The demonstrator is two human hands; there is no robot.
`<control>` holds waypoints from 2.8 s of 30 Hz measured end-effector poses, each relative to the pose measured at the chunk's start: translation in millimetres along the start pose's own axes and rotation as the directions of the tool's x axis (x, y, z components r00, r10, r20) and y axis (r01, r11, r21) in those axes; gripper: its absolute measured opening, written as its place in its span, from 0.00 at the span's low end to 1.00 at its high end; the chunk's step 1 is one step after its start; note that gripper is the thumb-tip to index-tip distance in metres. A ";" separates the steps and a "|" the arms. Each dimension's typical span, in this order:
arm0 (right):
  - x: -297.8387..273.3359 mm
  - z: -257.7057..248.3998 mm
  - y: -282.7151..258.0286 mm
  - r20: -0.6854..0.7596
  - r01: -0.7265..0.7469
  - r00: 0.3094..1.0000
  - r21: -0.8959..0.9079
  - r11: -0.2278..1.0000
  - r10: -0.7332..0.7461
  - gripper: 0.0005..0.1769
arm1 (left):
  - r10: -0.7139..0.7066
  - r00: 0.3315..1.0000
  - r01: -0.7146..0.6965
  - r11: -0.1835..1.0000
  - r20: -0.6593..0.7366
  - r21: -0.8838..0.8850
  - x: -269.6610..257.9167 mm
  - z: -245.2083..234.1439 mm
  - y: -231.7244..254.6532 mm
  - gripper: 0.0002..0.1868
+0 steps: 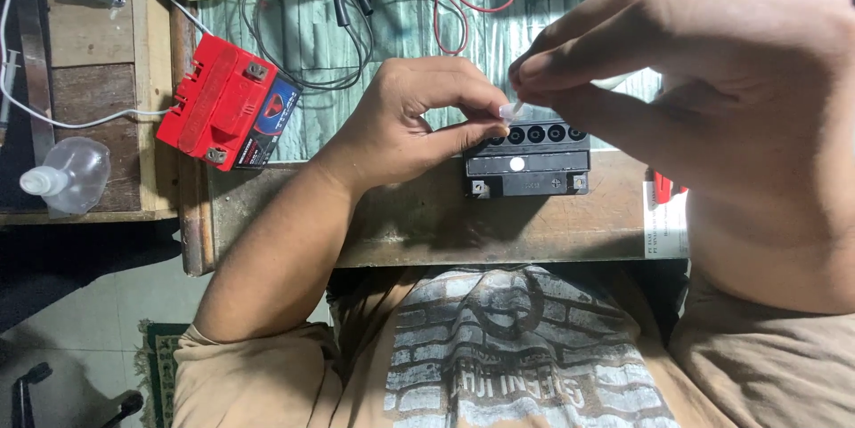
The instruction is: Refilling a lead-acid battery with electrolyte solution using a syringe and managing cell caps.
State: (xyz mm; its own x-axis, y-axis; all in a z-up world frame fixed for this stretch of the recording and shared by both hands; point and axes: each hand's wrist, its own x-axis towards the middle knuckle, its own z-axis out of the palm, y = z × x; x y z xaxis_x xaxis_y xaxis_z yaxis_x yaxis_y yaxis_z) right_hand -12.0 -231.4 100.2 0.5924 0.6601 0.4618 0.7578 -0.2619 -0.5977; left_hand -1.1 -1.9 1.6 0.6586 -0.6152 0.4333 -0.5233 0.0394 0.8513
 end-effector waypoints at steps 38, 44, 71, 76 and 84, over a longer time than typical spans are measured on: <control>2.5 2.6 11.5 0.148 0.072 0.987 -0.057 0.996 -0.063 0.02 | 0.032 0.999 -0.033 0.999 0.039 0.034 -4.3 -4.9 -6.1 0.08; 4.1 6.5 12.8 0.115 0.083 0.991 -0.075 0.994 -0.074 0.05 | 0.036 0.999 -0.037 0.999 0.035 0.037 -5.6 -5.6 -8.2 0.06; -1.7 15.7 6.7 -0.007 0.000 1.000 -0.003 1.000 0.000 0.13 | 0.062 0.998 -0.064 0.993 0.029 0.096 -4.0 -2.2 -9.8 0.07; -1.1 17.5 4.1 0.012 -0.011 1.000 0.011 1.000 0.011 0.17 | 0.056 0.998 -0.056 0.996 0.010 0.075 -4.7 -1.0 -8.8 0.06; -3.7 14.9 0.8 0.032 -0.036 0.999 0.022 0.999 0.035 0.25 | 0.043 0.995 -0.039 0.998 -0.085 0.056 -7.4 2.1 -11.5 0.06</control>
State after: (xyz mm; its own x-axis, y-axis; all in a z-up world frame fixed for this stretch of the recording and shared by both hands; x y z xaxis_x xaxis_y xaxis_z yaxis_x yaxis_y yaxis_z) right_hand -17.7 -223.6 88.3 0.6098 0.6725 0.4194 0.7296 -0.2697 -0.6284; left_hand -1.0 0.5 -12.0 0.6791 -0.5433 0.4936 -0.5780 0.0188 0.8159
